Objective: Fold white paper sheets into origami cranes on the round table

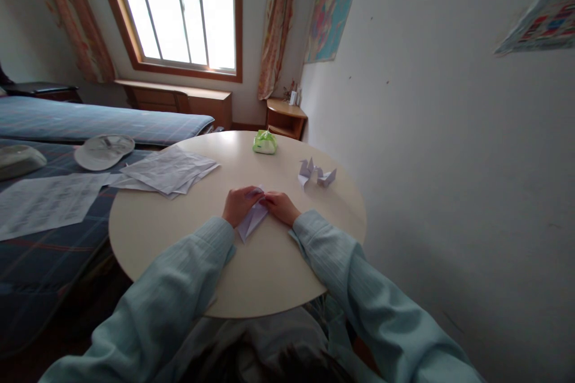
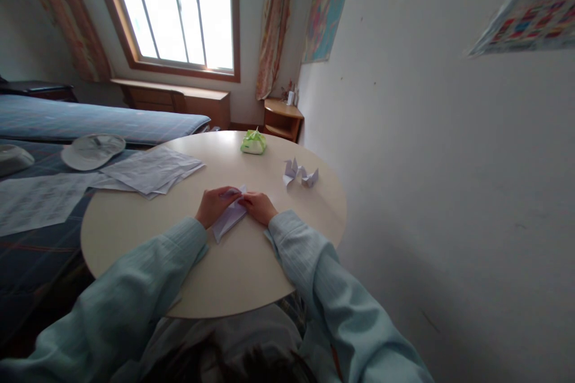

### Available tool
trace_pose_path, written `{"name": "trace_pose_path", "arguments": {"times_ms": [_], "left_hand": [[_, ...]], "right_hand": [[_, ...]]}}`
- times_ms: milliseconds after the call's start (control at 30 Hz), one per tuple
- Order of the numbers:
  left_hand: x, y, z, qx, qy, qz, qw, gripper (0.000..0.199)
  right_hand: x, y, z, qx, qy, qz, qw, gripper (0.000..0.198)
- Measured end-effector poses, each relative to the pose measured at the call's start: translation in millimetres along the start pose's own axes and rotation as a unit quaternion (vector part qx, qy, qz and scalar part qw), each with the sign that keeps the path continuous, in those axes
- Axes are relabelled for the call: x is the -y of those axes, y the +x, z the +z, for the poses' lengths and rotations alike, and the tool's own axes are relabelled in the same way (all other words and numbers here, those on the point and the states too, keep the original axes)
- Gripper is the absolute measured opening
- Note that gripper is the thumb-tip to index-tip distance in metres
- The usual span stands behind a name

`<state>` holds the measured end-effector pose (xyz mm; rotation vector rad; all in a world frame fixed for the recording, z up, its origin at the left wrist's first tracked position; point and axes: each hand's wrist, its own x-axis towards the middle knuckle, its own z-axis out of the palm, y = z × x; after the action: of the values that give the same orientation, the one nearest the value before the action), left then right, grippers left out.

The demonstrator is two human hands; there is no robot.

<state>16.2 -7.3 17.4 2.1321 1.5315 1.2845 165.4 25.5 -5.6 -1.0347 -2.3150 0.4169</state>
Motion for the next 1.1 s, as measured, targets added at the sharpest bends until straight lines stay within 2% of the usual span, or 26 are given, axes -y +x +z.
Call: {"name": "trace_pose_path", "arguments": {"times_ms": [100, 267, 367, 467, 600, 767, 933, 1100], "left_hand": [[-4, 0, -1, -0.025, -0.047, 0.018, 0.998, 0.015], [-7, 0, -6, -0.074, -0.054, 0.013, 0.996, 0.021], [-8, -1, -7, -0.083, -0.06, 0.011, 0.995, 0.024], [-6, 0, -6, -0.069, -0.04, 0.0, 0.997, 0.025], [4, 1, 0, -0.017, 0.063, -0.013, 0.998, 0.035], [11, 1, 3, 0.033, 0.157, -0.057, 0.985, 0.048], [8, 0, 2, 0.05, 0.175, -0.075, 0.98, 0.048], [13, 0, 2, 0.076, 0.164, -0.086, 0.98, 0.037]], "right_hand": [[1, 0, 0, -0.003, 0.002, -0.009, 1.0, 0.019], [4, 1, 0, 0.006, -0.004, 0.009, 1.0, 0.023], [6, 1, -1, 0.009, 0.0, 0.005, 1.0, 0.024], [6, 1, -1, 0.011, -0.003, 0.003, 1.0, 0.024], [5, 1, -1, 0.011, -0.012, 0.007, 1.0, 0.021], [4, -1, -1, -0.003, -0.019, 0.009, 1.0, 0.023], [5, -1, -3, 0.001, -0.036, 0.034, 0.999, 0.02], [0, 0, -6, -0.059, -0.1, 0.111, 0.987, 0.013]]}}
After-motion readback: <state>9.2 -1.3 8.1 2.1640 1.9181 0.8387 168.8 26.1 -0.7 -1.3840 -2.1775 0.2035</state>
